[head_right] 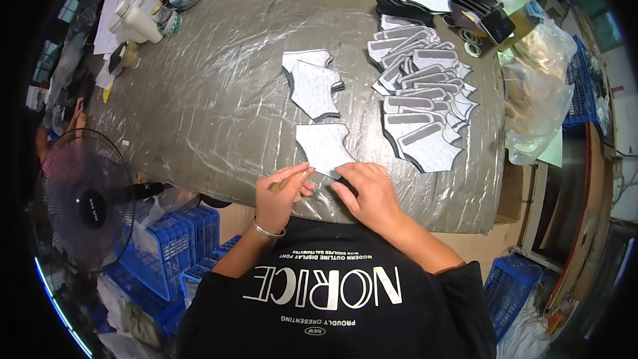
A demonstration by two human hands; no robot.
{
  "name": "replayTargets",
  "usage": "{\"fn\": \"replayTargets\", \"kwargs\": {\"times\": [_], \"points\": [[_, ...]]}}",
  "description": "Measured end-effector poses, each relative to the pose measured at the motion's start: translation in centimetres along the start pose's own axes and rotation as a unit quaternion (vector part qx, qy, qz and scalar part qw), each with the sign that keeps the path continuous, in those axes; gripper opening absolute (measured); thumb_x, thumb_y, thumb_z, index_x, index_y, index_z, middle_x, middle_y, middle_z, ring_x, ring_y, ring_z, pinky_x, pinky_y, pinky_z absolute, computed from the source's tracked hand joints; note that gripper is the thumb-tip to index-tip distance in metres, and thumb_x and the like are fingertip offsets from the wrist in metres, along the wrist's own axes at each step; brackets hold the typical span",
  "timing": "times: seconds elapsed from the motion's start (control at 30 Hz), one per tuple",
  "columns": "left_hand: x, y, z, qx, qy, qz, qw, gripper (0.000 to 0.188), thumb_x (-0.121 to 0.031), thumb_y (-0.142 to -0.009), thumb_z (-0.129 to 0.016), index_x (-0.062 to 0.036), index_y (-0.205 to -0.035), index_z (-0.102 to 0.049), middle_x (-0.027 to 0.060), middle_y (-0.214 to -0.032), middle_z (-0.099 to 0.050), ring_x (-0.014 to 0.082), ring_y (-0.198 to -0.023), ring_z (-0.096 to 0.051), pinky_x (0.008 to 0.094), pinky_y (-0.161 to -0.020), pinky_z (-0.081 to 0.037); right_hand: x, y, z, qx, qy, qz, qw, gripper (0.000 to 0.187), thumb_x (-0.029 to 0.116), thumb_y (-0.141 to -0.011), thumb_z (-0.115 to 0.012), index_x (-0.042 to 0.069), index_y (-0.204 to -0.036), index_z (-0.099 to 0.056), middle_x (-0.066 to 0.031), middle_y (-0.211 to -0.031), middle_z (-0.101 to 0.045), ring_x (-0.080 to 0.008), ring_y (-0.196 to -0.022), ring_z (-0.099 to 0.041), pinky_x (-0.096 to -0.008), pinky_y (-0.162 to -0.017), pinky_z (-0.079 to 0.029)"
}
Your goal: The recorder is applying small strips of tape to the edges of leather shoe upper components.
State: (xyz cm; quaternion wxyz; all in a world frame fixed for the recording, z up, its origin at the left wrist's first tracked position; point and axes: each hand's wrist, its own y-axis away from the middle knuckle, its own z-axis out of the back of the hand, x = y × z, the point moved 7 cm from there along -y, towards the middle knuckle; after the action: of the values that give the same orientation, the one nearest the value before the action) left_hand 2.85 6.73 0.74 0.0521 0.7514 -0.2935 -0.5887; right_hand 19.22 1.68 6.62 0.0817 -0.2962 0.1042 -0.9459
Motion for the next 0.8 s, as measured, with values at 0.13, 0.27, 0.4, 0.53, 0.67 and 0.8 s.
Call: {"fn": "replayTargets", "kwargs": {"times": [0.13,0.27,0.4,0.53,0.67,0.8], "points": [[-4.7,1.7,-2.7,0.042,-0.276,-0.365,0.888,0.036,0.008,-0.078,-0.067,-0.0017,-0.113,-0.068,0.0153,-0.101,-0.068,0.0202,-0.089,-0.067,0.0267,-0.078,-0.053,-1.2,-0.1,-1.2,0.047,-0.438,-0.247,0.863,0.019,0.009,-0.087,-0.069,-0.003,-0.101,-0.068,-0.0048,-0.096,-0.067,-0.0069,-0.079,-0.058,-0.0214,-0.071,-0.048],[-5.0,1.9,-3.8,0.059,-0.278,-0.38,0.88,0.034,0.01,-0.077,-0.067,0.0,-0.109,-0.069,0.0165,-0.102,-0.068,0.0231,-0.092,-0.067,0.0278,-0.08,-0.053,-1.9,0.2,-2.7,0.064,-0.56,-0.35,0.748,0.017,0.01,-0.092,-0.063,-0.004,-0.1,-0.067,-0.0047,-0.083,-0.067,-0.0069,-0.069,-0.057,-0.0197,-0.066,-0.048],[-3.4,1.3,-3.7,0.063,-0.222,-0.313,0.922,0.03,0.009,-0.08,-0.066,0.0006,-0.109,-0.069,0.0162,-0.105,-0.068,0.0199,-0.093,-0.067,0.0274,-0.081,-0.053,-2.2,0.6,-3.5,0.063,-0.612,-0.346,0.708,0.018,0.012,-0.091,-0.065,-0.004,-0.099,-0.068,-0.0031,-0.082,-0.066,-0.0051,-0.066,-0.057,-0.0183,-0.061,-0.047],[-1.7,1.0,-3.2,0.024,-0.177,-0.233,0.956,0.027,0.008,-0.082,-0.065,0.0013,-0.109,-0.069,0.0158,-0.106,-0.069,0.0179,-0.093,-0.067,0.0269,-0.08,-0.053,-2.4,0.7,-3.9,0.055,-0.628,-0.361,0.687,0.017,0.011,-0.091,-0.065,-0.005,-0.099,-0.067,-0.0039,-0.083,-0.066,-0.0058,-0.066,-0.058,-0.0188,-0.061,-0.048],[-1.4,0.7,-3.1,0.013,-0.172,-0.252,0.952,0.025,0.007,-0.084,-0.064,0.0016,-0.108,-0.069,0.0153,-0.105,-0.069,0.0171,-0.092,-0.066,0.0261,-0.079,-0.053,-2.9,0.7,-4.3,0.052,-0.637,-0.368,0.676,0.016,0.009,-0.091,-0.064,-0.004,-0.099,-0.067,-0.0045,-0.084,-0.067,-0.0064,-0.066,-0.058,-0.0191,-0.061,-0.049],[-1.1,0.3,-3.6,0.056,-0.103,-0.171,0.978,0.026,0.004,-0.086,-0.063,0.0008,-0.112,-0.068,0.0121,-0.099,-0.068,0.0147,-0.085,-0.064,0.0246,-0.073,-0.052,-3.7,0.9,-4.3,0.041,-0.644,-0.373,0.667,0.013,0.008,-0.091,-0.062,-0.003,-0.095,-0.066,-0.0048,-0.08,-0.065,-0.0083,-0.063,-0.058,-0.0212,-0.059,-0.05]]}}
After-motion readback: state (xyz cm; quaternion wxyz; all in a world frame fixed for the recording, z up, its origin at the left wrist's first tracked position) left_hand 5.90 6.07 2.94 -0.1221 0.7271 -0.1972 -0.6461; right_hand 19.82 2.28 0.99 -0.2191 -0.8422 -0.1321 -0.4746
